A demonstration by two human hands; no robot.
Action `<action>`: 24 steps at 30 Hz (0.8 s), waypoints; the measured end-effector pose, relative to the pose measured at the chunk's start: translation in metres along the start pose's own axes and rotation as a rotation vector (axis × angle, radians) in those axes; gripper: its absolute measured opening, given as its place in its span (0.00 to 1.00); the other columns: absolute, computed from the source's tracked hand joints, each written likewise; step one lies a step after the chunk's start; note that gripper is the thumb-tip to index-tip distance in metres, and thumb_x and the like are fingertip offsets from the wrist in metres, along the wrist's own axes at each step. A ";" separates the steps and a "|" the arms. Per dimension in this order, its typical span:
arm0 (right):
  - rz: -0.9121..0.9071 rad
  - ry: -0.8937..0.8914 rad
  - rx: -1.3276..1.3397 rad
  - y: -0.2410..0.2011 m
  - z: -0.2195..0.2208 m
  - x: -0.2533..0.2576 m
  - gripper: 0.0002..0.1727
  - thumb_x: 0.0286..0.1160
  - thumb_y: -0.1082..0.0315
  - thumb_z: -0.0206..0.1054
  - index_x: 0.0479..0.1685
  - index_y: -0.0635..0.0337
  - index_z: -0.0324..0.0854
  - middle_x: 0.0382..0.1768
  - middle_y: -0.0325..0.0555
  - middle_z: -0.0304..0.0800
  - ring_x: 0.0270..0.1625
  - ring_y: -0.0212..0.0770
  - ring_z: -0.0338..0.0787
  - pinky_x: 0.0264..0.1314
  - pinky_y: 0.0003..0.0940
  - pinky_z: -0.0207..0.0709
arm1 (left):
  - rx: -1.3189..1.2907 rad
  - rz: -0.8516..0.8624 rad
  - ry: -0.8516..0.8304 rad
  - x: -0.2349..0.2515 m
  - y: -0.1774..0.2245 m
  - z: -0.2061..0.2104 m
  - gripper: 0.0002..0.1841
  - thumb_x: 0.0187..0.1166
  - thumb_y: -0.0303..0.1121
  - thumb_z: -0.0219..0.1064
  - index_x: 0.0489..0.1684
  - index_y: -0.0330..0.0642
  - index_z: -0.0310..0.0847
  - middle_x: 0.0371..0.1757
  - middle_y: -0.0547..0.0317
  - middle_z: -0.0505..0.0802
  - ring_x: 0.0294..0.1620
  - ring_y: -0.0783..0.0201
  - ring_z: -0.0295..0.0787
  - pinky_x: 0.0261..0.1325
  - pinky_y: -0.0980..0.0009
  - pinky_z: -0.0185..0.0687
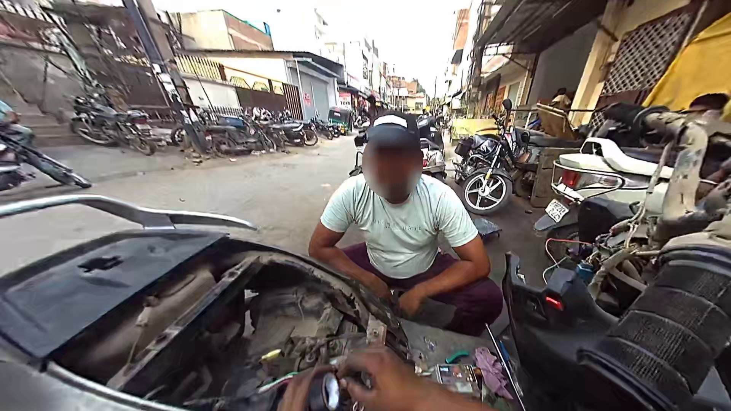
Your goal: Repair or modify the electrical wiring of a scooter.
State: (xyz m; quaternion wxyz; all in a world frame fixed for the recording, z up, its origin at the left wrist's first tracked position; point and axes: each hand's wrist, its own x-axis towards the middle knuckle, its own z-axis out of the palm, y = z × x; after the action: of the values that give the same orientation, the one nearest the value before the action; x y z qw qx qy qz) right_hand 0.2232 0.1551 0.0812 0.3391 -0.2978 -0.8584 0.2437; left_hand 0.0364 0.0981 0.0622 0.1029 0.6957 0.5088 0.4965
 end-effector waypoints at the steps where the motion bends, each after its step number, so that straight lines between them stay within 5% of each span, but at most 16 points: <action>1: -0.028 0.005 -0.040 0.000 0.001 -0.002 0.12 0.84 0.63 0.64 0.51 0.60 0.90 0.46 0.49 0.94 0.53 0.45 0.92 0.68 0.49 0.79 | -0.025 -0.032 -0.018 0.001 0.000 -0.003 0.20 0.80 0.30 0.51 0.59 0.27 0.84 0.59 0.33 0.89 0.64 0.41 0.85 0.71 0.41 0.75; 5: -0.142 0.059 -0.084 0.010 0.003 -0.005 0.11 0.84 0.64 0.63 0.50 0.59 0.90 0.44 0.48 0.94 0.52 0.46 0.91 0.67 0.49 0.77 | -0.066 -0.147 -0.033 0.008 0.004 -0.006 0.19 0.83 0.31 0.55 0.59 0.22 0.83 0.53 0.34 0.92 0.57 0.52 0.91 0.68 0.53 0.82; 9: -0.182 0.128 -0.049 0.012 0.010 -0.010 0.10 0.82 0.65 0.66 0.48 0.59 0.91 0.42 0.47 0.94 0.50 0.45 0.92 0.64 0.48 0.79 | -0.006 -0.277 -0.024 0.013 0.019 -0.005 0.15 0.82 0.31 0.58 0.49 0.27 0.87 0.41 0.43 0.94 0.45 0.58 0.92 0.55 0.54 0.85; 14: 0.019 0.224 0.219 0.013 0.020 -0.009 0.10 0.80 0.64 0.72 0.43 0.64 0.90 0.40 0.48 0.94 0.46 0.39 0.92 0.58 0.38 0.86 | 0.043 -0.411 0.049 0.022 0.030 0.005 0.31 0.73 0.26 0.64 0.79 0.27 0.64 0.33 0.47 0.90 0.29 0.55 0.86 0.37 0.50 0.83; 16: 0.094 0.240 0.276 0.011 0.021 -0.003 0.11 0.80 0.64 0.71 0.43 0.65 0.90 0.40 0.48 0.94 0.45 0.37 0.93 0.56 0.36 0.87 | 0.064 -0.362 0.143 0.021 0.027 0.012 0.29 0.74 0.26 0.61 0.75 0.23 0.63 0.34 0.45 0.91 0.31 0.55 0.88 0.38 0.51 0.85; 20: 0.158 0.274 0.289 0.006 0.022 0.003 0.12 0.80 0.64 0.70 0.42 0.66 0.90 0.38 0.48 0.93 0.42 0.36 0.92 0.53 0.34 0.86 | -0.031 -0.170 0.203 0.014 0.016 0.014 0.20 0.85 0.33 0.59 0.60 0.18 0.69 0.38 0.47 0.89 0.36 0.71 0.87 0.44 0.72 0.88; 24: 0.236 0.267 0.259 0.004 0.022 0.007 0.12 0.80 0.61 0.70 0.42 0.63 0.89 0.37 0.46 0.92 0.40 0.34 0.90 0.48 0.31 0.85 | 0.050 -0.004 0.088 0.008 0.000 0.007 0.18 0.86 0.37 0.63 0.60 0.28 0.83 0.45 0.44 0.93 0.46 0.57 0.90 0.55 0.59 0.86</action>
State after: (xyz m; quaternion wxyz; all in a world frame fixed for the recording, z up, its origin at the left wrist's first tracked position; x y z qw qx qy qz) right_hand 0.2041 0.1578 0.0677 0.4543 -0.3798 -0.7266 0.3484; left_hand 0.0414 0.1073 0.0633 0.0641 0.6744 0.5266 0.5136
